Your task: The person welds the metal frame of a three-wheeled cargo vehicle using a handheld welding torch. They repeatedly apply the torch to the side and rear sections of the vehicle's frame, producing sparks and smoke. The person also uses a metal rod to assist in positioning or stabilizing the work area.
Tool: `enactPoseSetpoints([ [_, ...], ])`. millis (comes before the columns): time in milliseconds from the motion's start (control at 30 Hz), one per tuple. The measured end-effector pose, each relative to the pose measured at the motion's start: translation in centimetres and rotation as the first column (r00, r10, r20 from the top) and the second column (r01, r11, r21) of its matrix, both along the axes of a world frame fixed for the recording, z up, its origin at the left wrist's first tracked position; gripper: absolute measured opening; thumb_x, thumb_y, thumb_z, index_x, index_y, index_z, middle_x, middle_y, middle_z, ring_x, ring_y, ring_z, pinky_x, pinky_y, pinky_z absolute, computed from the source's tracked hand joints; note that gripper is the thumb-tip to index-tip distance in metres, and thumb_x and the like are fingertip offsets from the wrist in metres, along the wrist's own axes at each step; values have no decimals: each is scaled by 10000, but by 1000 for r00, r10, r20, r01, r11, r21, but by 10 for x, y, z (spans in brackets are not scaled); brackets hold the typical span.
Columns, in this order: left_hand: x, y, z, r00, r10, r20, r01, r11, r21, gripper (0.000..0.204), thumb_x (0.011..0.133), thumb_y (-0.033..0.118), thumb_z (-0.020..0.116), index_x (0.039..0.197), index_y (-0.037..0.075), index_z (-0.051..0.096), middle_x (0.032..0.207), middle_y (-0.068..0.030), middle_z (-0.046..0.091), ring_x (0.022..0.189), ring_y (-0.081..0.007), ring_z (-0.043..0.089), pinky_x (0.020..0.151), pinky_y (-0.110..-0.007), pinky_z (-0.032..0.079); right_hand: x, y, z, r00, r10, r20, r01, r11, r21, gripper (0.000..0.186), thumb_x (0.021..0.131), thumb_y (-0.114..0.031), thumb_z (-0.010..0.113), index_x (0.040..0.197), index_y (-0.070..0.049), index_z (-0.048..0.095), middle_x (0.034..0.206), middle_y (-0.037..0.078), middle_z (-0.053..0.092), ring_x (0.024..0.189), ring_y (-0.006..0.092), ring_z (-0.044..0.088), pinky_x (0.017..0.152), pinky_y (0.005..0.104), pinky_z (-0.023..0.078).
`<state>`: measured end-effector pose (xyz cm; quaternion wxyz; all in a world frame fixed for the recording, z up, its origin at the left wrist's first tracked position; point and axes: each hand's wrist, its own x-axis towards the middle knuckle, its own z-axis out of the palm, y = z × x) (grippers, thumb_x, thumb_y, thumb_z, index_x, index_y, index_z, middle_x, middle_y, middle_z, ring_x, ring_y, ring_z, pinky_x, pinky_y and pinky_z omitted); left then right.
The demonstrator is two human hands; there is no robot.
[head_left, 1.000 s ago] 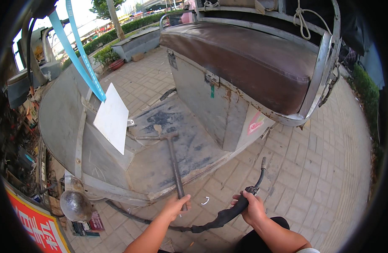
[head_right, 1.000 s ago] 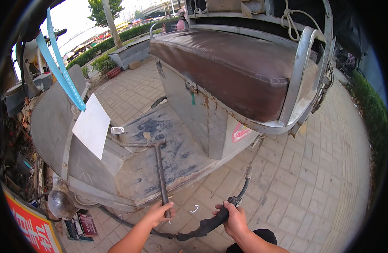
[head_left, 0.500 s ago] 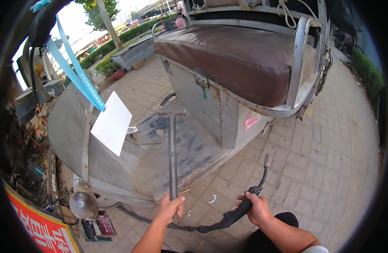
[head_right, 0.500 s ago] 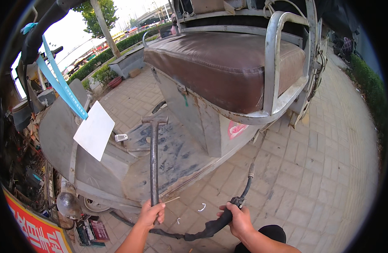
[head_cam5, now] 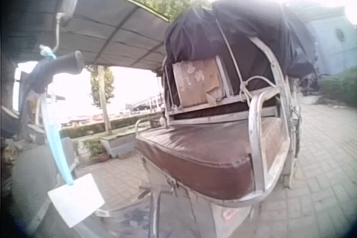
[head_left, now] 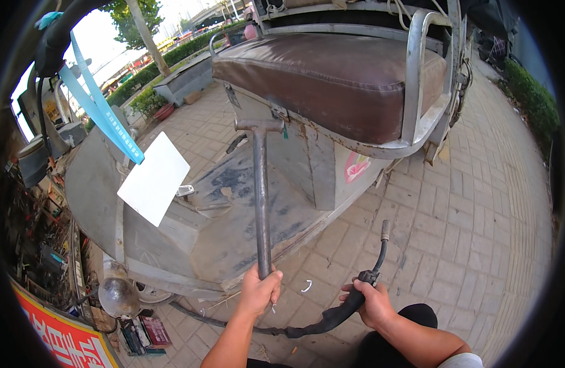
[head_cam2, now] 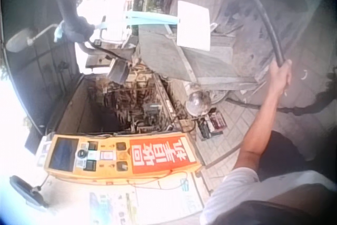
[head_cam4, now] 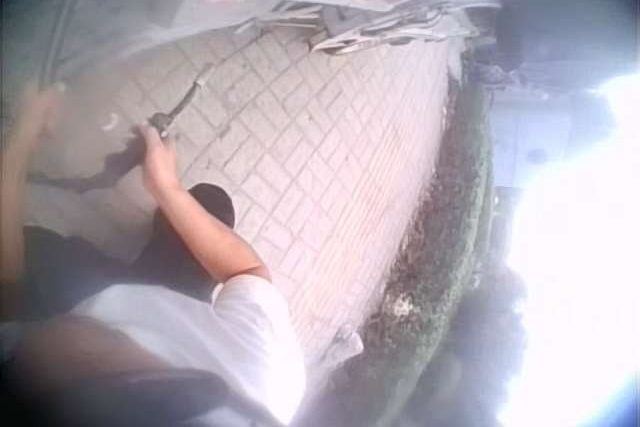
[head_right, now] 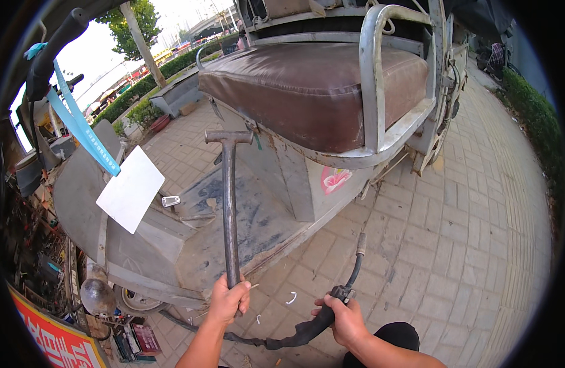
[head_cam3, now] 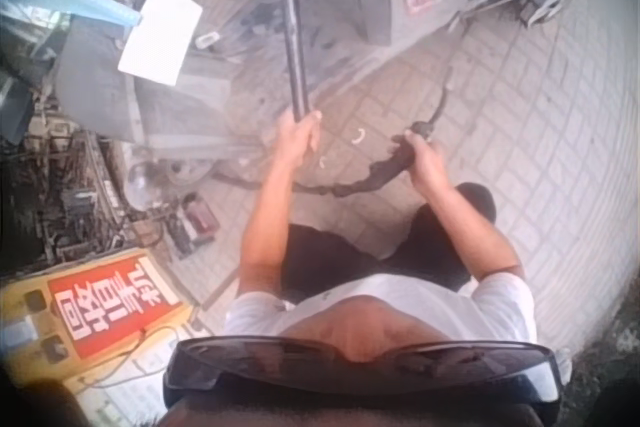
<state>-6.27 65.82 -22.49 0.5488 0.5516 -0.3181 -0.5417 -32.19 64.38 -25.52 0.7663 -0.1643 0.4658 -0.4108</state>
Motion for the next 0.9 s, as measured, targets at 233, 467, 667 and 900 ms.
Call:
enactPoseSetpoints([
  [233,-1,-3,6,997,19,71,-20,1000,8,154,892,33,629,884,60,477,639,-4,495,407,-92,456,381,-261,354,2,-5,-5,1000,16,-3,-16,1000,3,275,943,-130,582,1120,52,475,1046,211,620,857,324,671,739,450,588],
  [467,-5,-6,-4,989,44,141,-50,998,43,160,897,48,639,885,54,479,640,-1,492,412,-90,469,376,-263,361,1,-9,-4,1000,11,8,-12,1000,11,267,943,-121,584,1111,55,475,1048,214,616,854,329,668,728,460,590],
  [667,-6,-3,-4,987,70,142,-73,997,17,163,899,50,645,890,51,482,640,0,500,418,-87,479,376,-262,363,1,-12,-7,1000,5,10,-5,1000,21,256,941,-119,585,1098,58,486,1046,212,618,847,324,669,721,455,592],
  [900,-2,-6,1,983,77,168,-81,997,17,163,899,29,631,892,60,471,602,-6,490,403,-96,451,380,-264,366,3,-14,-6,1000,16,-5,-16,1000,19,263,941,-127,589,1101,59,493,1044,213,622,843,319,671,728,456,591],
])
